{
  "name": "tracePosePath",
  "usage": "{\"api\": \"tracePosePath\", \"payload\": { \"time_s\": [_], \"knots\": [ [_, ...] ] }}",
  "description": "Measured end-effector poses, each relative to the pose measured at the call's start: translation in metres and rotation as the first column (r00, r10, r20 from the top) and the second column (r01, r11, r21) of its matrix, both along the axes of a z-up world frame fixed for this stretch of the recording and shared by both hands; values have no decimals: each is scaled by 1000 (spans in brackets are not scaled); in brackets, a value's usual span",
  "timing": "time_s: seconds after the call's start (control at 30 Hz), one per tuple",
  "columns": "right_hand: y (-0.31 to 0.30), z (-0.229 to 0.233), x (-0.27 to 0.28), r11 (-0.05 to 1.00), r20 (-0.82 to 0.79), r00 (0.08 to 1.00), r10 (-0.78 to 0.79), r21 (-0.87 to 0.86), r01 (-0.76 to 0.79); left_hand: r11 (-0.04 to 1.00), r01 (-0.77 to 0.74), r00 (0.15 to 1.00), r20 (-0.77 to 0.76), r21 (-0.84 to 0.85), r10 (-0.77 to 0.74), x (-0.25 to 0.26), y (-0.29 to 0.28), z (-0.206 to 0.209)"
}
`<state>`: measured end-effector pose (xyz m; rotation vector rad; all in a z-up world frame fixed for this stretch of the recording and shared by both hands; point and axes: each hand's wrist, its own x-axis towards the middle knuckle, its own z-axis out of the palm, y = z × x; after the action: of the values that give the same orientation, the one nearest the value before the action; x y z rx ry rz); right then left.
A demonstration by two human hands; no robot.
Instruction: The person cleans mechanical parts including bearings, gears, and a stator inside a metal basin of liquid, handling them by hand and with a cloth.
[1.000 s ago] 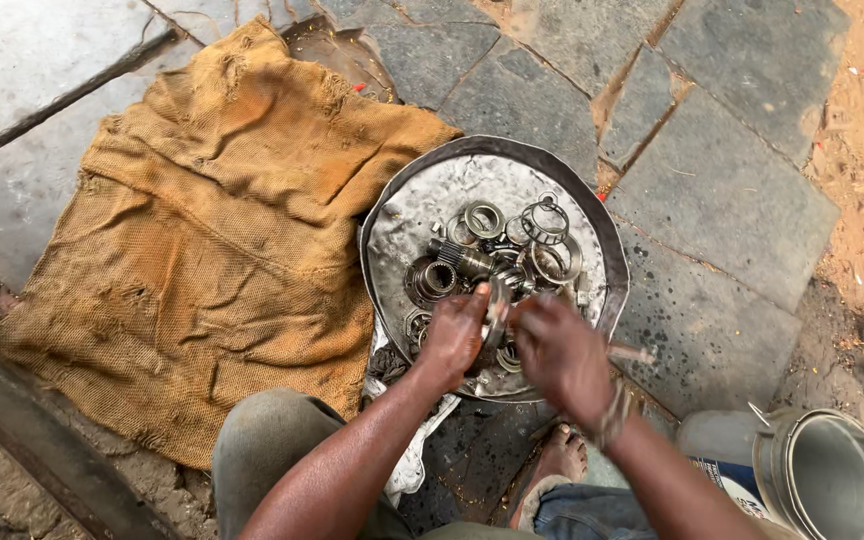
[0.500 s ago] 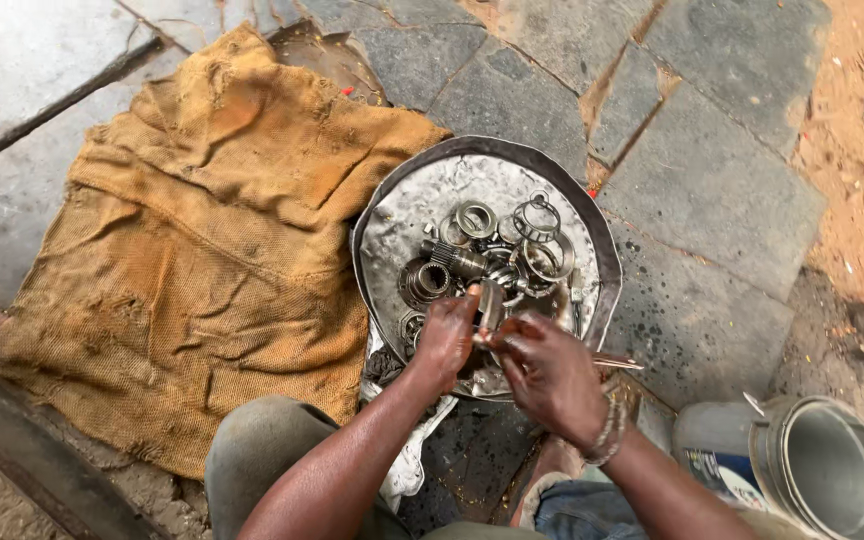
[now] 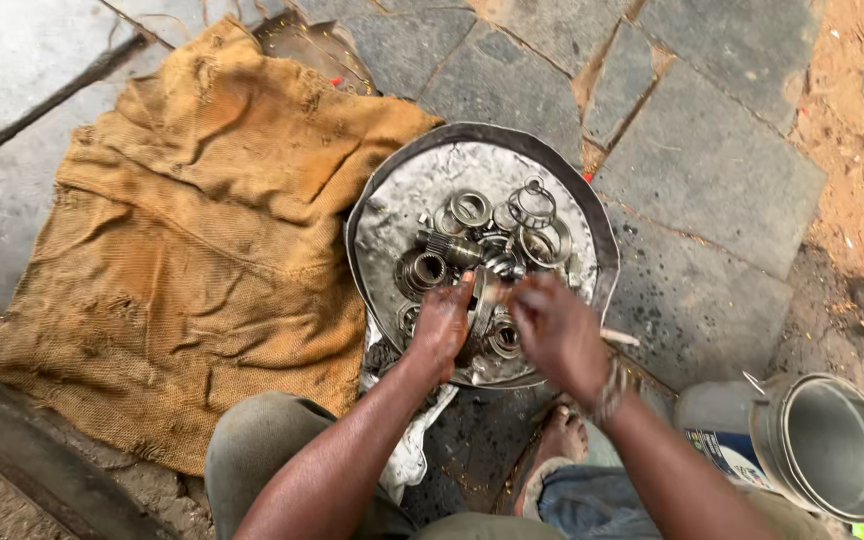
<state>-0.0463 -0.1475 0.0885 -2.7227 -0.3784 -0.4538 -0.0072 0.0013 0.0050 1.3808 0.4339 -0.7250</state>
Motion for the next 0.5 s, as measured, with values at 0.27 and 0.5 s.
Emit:
{"api": "tracePosePath", "payload": {
  "time_s": [0.27, 0.5],
  "knots": [
    [19, 9, -29, 1000, -302, 953, -28, -17, 24, 996, 33, 989, 146, -89, -19, -8, 3, -16],
    [9, 10, -5, 995, -84, 996, -29, 92, 37, 991, -22, 999, 43, -131, 28, 0, -4, -12]
  ]
}}
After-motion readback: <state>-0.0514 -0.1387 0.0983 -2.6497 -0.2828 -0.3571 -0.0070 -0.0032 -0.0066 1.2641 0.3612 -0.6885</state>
